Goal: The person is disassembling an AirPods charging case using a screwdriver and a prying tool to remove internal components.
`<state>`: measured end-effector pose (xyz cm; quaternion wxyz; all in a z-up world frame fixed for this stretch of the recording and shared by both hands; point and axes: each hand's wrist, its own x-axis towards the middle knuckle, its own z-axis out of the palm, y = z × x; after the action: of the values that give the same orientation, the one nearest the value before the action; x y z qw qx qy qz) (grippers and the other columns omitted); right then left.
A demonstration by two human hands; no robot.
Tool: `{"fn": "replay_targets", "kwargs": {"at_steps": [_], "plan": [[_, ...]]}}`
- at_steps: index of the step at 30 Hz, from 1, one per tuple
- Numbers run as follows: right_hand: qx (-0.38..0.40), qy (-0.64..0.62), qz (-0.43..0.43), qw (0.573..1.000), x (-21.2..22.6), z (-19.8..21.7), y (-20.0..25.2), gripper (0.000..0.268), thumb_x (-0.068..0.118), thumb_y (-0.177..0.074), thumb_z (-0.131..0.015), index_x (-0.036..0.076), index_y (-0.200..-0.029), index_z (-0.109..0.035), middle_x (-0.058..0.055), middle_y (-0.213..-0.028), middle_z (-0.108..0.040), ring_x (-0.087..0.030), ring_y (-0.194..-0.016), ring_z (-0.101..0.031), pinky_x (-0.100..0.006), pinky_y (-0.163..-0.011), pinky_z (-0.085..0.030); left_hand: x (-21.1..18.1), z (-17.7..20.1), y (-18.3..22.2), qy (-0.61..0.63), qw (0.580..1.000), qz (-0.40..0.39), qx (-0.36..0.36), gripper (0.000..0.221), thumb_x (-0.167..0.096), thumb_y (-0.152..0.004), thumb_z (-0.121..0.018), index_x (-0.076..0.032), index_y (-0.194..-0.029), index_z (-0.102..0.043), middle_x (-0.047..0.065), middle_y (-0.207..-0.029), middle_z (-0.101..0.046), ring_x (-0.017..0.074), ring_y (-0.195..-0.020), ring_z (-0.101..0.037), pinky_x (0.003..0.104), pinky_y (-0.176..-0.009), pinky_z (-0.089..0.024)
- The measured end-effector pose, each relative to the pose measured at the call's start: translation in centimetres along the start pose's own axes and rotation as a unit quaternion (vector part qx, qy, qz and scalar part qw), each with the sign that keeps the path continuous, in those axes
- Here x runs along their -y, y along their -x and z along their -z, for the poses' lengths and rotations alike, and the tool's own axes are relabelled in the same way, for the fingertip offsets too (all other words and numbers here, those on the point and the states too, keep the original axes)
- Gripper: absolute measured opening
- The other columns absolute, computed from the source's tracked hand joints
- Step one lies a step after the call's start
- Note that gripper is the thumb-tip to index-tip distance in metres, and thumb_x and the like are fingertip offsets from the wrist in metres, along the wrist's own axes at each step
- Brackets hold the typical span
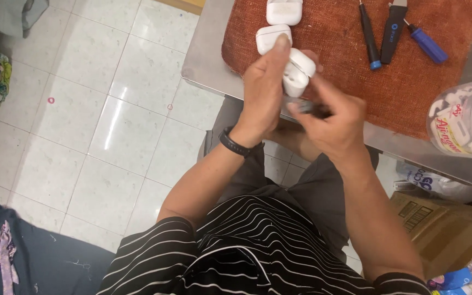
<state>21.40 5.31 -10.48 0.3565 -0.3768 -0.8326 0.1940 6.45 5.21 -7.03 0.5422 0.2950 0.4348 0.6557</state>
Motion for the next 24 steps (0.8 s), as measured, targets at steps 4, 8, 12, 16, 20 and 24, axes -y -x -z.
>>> {"fn": "replay_targets", "kwargs": {"at_steps": [4, 8, 12, 16, 20, 24], "plan": [[-0.093, -0.137, -0.084, 0.983, -0.6, 0.8, 0.7, 0.042, 0.009, -0.098, -0.082, -0.006, -0.135, -0.068, -0.004, -0.073, -0.059, -0.011, -0.062, -0.049, -0.028, -0.058, -0.043, -0.8, -0.3, -0.5, 0.006, 1.0, 0.026, -0.016, 0.048, -0.044, -0.086, -0.064, -0.009, -0.054, -0.06, 0.004, -0.047, -0.057, 0.0112, -0.039, -0.049, 0.024, -0.039, -0.041], [-0.105, -0.216, -0.129, 0.962, 0.6, 1.8, -0.6, 0.031, -0.009, -0.094, -0.081, -0.005, -0.122, -0.072, -0.017, -0.104, -0.076, -0.016, -0.088, -0.07, -0.025, -0.078, -0.061, 1.4, -0.8, -1.3, -0.04, 0.996, 0.075, -0.003, 0.045, -0.041, -0.081, -0.071, -0.02, -0.05, -0.048, -0.008, -0.051, -0.046, 0.0037, -0.049, -0.041, 0.024, -0.045, -0.033], [-0.119, -0.219, -0.098, 0.963, 1.1, 1.1, -0.5, 0.018, -0.007, -0.1, -0.073, -0.011, -0.118, -0.071, -0.015, -0.085, -0.072, -0.017, -0.063, -0.062, -0.025, -0.056, -0.051, 2.3, -0.8, -1.7, -0.037, 0.998, 0.054, 0.007, 0.047, -0.045, -0.085, -0.065, -0.022, -0.05, -0.043, -0.01, -0.051, -0.041, 0.003, -0.05, -0.036, 0.023, -0.048, -0.029], [-0.179, -0.21, -0.083, 0.958, 1.7, 0.8, 0.1, 0.021, 0.007, -0.108, -0.06, -0.01, -0.117, -0.069, -0.014, -0.082, -0.069, -0.023, -0.07, -0.069, -0.031, -0.061, -0.062, 3.5, 0.4, -2.2, -0.07, 0.986, -0.068, 0.135, 0.042, -0.045, -0.097, -0.056, -0.016, -0.067, -0.054, -0.007, -0.065, -0.049, 0.0036, -0.061, -0.041, 0.022, -0.054, -0.032], [-0.204, -0.173, -0.04, 0.963, 1.3, 1.2, 0.9, 0.023, 0.008, -0.109, -0.062, -0.009, -0.123, -0.066, -0.018, -0.086, -0.072, -0.027, -0.077, -0.072, -0.037, -0.07, -0.063, 4.7, 1.5, -2.9, -0.075, 0.951, -0.152, 0.259, 0.043, -0.051, -0.101, -0.06, -0.009, -0.099, -0.067, -0.001, -0.085, -0.064, 0.0077, -0.073, -0.057, 0.023, -0.063, -0.045], [-0.216, -0.139, -0.063, 0.964, 2.0, 1.7, 1.3, 0.024, 0.01, -0.106, -0.068, -0.008, -0.12, -0.068, -0.02, -0.084, -0.073, -0.026, -0.079, -0.073, -0.035, -0.075, -0.059, 2.6, 1.4, -2.4, -0.053, 0.939, -0.129, 0.314, 0.034, -0.035, -0.105, -0.059, -0.002, -0.106, -0.066, 0.008, -0.085, -0.065, 0.0137, -0.058, -0.059, 0.022, -0.047, -0.048]]}}
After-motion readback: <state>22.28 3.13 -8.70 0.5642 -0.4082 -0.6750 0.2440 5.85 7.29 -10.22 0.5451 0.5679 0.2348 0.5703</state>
